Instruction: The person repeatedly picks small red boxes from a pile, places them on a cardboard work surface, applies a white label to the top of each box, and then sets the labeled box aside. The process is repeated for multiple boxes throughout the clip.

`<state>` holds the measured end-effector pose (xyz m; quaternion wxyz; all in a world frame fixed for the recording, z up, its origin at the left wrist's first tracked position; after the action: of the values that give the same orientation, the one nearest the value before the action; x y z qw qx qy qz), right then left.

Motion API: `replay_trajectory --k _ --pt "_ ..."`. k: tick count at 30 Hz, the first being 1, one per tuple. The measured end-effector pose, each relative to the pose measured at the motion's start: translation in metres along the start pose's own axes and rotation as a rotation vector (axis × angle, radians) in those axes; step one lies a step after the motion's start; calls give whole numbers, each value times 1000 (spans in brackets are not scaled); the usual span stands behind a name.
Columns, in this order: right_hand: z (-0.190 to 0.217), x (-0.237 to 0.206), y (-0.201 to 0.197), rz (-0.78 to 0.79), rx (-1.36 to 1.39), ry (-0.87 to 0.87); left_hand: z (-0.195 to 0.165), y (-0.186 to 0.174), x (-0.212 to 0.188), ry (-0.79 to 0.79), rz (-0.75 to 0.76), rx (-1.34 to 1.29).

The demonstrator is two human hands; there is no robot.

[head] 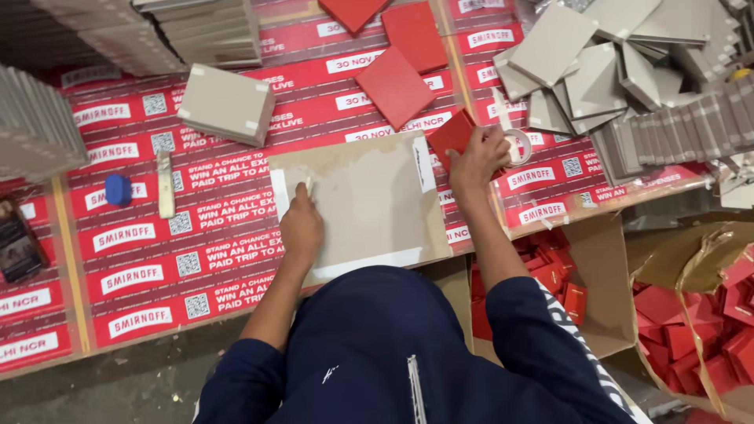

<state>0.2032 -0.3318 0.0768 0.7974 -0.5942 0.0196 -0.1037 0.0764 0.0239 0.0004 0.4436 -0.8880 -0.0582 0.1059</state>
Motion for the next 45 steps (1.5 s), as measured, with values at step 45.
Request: replay_trajectory --k 45 --pt "102 -180 121 110 1116 -336 -114 -40 -74 525 222 63"
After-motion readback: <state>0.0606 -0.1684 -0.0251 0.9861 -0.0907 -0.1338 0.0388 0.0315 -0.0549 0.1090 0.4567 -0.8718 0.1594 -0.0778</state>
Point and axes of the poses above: each hand's wrist, its own x-axis towards the middle knuckle, its own y-axis out of the palm, z = x × y, the point moved 8 cm from there along x, towards the middle knuckle, and after that the axes turned 10 degrees about z, right-handed, at the moved point
